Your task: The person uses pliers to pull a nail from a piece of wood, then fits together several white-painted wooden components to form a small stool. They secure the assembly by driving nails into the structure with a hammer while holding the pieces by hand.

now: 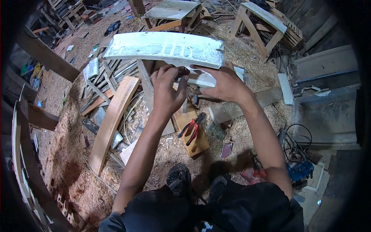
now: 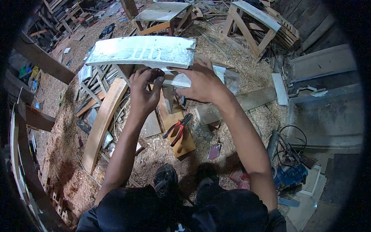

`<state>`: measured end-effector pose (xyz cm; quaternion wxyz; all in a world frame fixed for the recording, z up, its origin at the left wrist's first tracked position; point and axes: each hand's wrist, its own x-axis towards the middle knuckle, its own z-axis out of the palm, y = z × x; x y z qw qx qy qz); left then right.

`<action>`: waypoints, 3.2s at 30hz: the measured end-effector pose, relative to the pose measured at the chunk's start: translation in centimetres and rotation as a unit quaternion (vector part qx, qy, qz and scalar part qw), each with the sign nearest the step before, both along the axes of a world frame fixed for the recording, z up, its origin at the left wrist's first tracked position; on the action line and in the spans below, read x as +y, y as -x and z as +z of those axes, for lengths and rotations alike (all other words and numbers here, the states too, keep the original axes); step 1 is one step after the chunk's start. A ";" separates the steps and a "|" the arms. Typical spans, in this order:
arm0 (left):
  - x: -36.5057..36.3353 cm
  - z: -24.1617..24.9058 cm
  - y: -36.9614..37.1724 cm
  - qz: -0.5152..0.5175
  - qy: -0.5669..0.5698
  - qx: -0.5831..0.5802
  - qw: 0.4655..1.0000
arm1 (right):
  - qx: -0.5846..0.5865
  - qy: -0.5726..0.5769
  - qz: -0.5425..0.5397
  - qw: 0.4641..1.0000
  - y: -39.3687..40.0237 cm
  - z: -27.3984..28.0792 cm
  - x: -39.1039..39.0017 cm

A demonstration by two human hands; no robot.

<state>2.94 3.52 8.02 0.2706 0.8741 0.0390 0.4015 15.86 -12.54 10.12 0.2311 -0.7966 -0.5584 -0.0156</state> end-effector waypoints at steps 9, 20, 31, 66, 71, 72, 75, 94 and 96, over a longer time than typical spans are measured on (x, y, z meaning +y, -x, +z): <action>0.0 -0.4 -0.4 0.012 -0.028 0.003 1.000 | 0.005 0.021 -0.021 1.000 0.4 0.1 0.2; 0.0 -0.8 -0.7 0.009 -0.073 -0.044 0.996 | -0.030 0.006 -0.023 0.999 0.5 0.4 -0.2; -0.2 -0.9 -0.9 0.006 -0.085 -0.061 0.994 | -0.016 -0.009 -0.020 1.000 0.4 0.0 -0.6; -1.7 -1.3 -1.2 -0.012 -0.059 -0.061 0.996 | -0.019 0.029 -0.064 0.997 1.9 2.2 -2.2; -2.1 -1.5 -2.0 -0.011 -0.070 -0.078 0.994 | -0.063 0.049 -0.103 0.991 1.1 -0.4 -1.9; -1.8 -1.3 -2.0 -0.014 -0.073 -0.078 0.994 | -0.063 0.037 -0.102 0.992 1.0 -0.9 -1.7; -0.9 -1.0 -1.6 -0.019 -0.069 -0.061 0.996 | -0.057 0.012 -0.095 0.994 1.1 -1.9 -0.9; 0.6 -11.0 3.1 -0.064 0.527 -0.121 0.839 | -0.129 -0.025 -0.076 0.988 1.8 -1.8 0.9; 1.1 -12.6 2.0 -0.032 0.570 -0.060 0.819 | -0.081 -0.027 -0.066 0.994 1.9 -1.6 1.1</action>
